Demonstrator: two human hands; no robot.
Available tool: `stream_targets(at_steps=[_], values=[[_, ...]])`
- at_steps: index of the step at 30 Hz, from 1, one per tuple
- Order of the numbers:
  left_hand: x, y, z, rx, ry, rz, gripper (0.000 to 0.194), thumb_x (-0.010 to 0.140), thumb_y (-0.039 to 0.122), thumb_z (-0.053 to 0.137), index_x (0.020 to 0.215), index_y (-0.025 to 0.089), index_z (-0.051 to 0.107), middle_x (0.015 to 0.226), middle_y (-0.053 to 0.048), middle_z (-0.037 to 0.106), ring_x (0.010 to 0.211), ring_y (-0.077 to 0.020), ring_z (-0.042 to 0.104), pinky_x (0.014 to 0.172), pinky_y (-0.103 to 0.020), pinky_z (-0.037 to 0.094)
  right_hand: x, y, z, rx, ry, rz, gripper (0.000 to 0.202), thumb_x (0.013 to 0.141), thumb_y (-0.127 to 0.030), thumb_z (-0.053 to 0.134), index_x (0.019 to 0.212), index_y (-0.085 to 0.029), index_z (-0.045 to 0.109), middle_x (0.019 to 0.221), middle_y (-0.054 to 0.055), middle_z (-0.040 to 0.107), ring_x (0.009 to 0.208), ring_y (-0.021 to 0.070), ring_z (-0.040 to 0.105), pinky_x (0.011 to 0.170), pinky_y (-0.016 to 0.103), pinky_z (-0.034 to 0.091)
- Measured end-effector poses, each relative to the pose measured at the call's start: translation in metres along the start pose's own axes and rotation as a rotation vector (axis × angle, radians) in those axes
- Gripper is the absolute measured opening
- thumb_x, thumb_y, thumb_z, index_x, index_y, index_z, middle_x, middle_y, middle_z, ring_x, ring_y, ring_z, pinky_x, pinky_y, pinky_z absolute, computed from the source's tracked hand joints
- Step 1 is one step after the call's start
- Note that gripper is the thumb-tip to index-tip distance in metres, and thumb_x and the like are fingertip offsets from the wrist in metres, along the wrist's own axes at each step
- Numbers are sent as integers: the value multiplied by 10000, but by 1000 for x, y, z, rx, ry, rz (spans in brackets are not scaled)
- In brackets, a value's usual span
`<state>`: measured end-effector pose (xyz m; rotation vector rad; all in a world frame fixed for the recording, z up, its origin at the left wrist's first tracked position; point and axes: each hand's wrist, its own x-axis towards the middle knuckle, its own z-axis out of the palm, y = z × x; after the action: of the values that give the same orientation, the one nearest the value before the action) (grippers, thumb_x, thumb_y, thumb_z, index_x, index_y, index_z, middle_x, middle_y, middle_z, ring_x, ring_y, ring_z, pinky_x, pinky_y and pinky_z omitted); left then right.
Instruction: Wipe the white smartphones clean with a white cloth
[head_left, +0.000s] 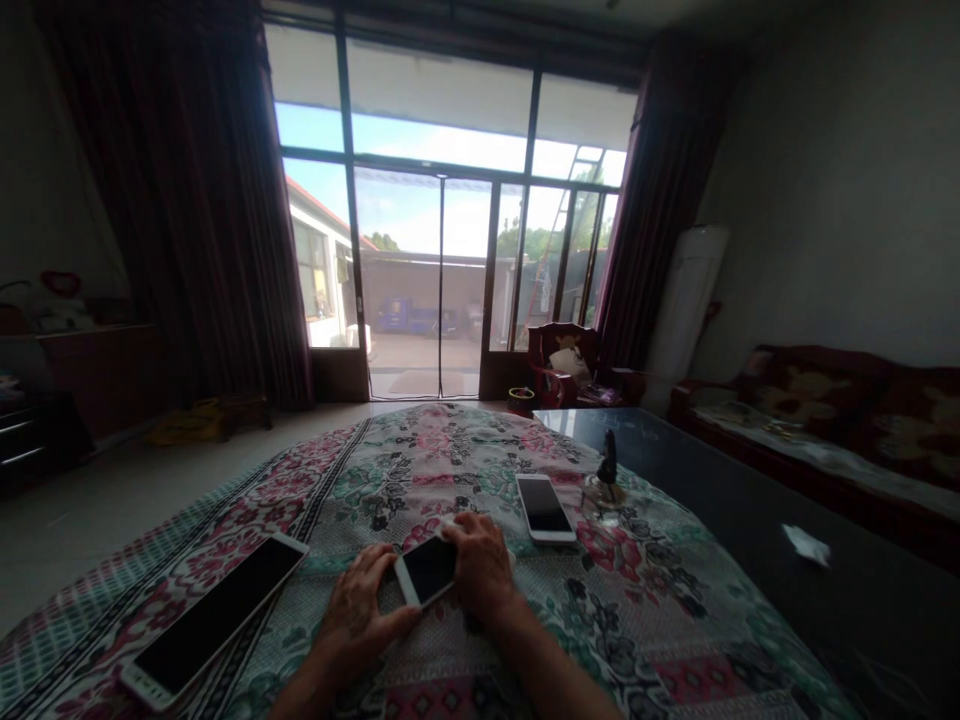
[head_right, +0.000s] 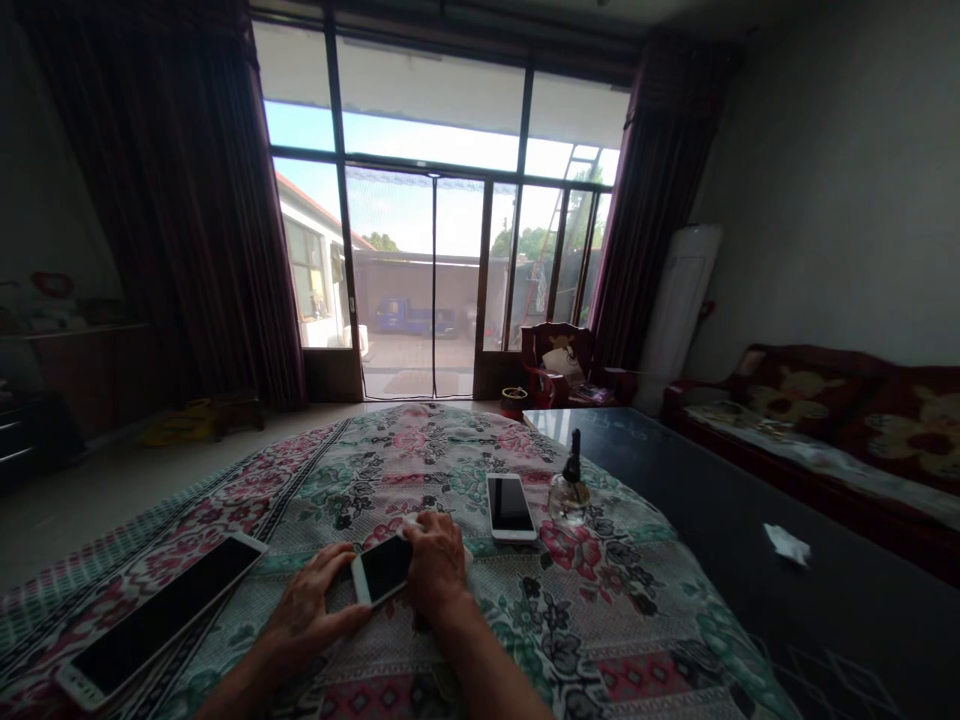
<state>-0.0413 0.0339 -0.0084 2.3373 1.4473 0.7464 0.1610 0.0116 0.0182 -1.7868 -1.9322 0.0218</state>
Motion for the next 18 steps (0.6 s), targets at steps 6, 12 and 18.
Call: stream_targets(at_steps=[6, 12, 18], values=[[1, 3, -2, 6, -18, -9, 540, 683, 419, 642, 1152, 153, 614, 1359, -134, 536, 1320, -321, 413, 1086, -471, 339, 16, 22, -6, -8, 29, 106, 376, 871, -157, 402, 1067, -307, 686, 1137, 11, 617, 1025, 192, 498, 855, 286, 336], [1, 4, -2, 0, -17, -13, 568, 682, 413, 640, 1176, 133, 607, 1355, -147, 539, 1316, -324, 417, 1088, -468, 341, 8, 25, -20, -18, -27, 28, 395, 860, -123, 400, 1064, -303, 686, 1093, 12, 623, 993, 176, 509, 866, 264, 344], [0, 3, -1, -18, 9, -13, 562, 650, 388, 662, 1157, 150, 619, 1346, -132, 548, 1307, -318, 427, 1089, -440, 339, -25, 31, -30, -7, -20, -44, 417, 864, -94, 406, 1137, -288, 654, 1136, 21, 615, 1031, 172, 500, 912, 255, 346]])
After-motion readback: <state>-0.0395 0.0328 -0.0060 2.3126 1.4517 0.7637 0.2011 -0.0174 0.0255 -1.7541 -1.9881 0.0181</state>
